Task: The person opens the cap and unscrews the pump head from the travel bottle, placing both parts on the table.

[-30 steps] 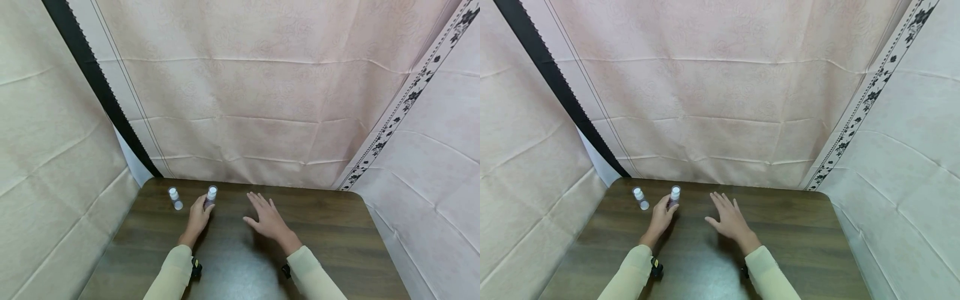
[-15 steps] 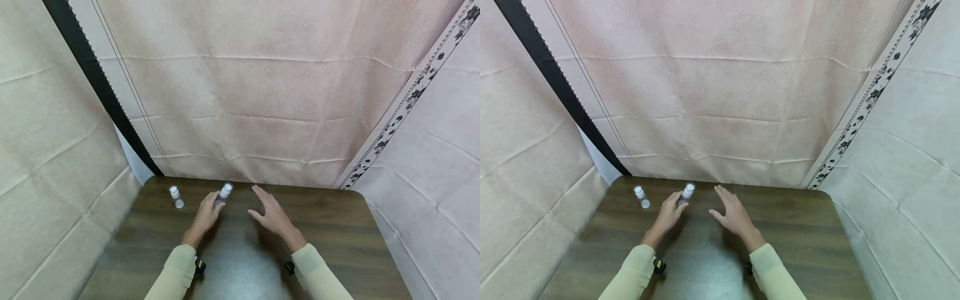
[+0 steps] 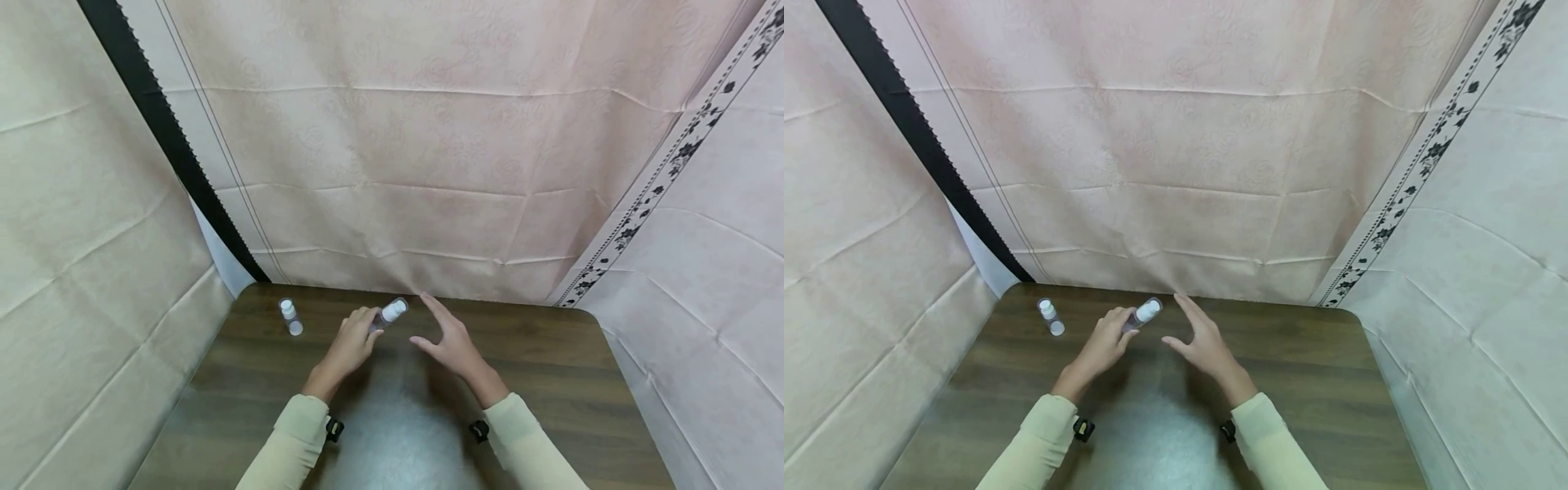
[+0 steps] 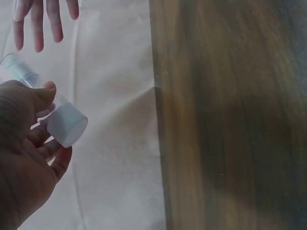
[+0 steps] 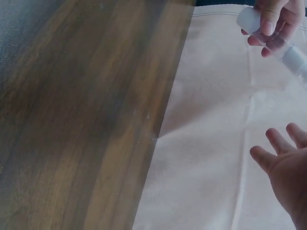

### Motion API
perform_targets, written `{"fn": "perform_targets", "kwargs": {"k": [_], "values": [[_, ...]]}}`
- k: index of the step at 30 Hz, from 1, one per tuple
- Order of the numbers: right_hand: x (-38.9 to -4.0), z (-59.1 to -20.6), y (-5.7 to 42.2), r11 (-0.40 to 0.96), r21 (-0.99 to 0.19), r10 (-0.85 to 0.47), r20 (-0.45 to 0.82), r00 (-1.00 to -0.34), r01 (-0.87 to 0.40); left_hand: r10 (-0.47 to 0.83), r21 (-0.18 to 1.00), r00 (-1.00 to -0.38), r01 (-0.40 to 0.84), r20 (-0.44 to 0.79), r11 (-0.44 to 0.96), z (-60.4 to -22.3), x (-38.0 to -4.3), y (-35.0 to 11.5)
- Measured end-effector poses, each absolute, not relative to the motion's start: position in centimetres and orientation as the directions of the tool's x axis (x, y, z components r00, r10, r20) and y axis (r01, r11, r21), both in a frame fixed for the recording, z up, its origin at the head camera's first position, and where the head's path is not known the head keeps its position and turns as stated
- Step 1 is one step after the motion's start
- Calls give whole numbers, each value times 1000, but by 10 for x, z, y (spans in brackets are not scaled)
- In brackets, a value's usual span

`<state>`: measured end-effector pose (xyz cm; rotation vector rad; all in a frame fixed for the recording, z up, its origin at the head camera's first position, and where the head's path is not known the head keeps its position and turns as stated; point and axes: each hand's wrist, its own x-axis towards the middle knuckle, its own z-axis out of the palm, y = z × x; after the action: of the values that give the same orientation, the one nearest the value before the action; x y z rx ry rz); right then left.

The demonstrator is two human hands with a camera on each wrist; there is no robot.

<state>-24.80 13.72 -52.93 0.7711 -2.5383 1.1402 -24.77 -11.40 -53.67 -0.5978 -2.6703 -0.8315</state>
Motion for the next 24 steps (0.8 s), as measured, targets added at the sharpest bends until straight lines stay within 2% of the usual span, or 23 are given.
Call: {"fn": "perform_targets", "kwargs": {"k": [11, 17, 24], "values": [[-245, -516, 142, 476, -634, -383, 475, -793, -610, 419, 198, -824, 516, 381, 834, -522, -241, -92], [-245, -514, 146, 448, -635, -413, 477, -775, -630, 456, 127, -823, 520, 337, 845, -516, -238, -82], [-246, -515, 150, 478, -612, -427, 465, -775, -630, 496, 38, -820, 527, 286, 849, -513, -236, -71]]}}
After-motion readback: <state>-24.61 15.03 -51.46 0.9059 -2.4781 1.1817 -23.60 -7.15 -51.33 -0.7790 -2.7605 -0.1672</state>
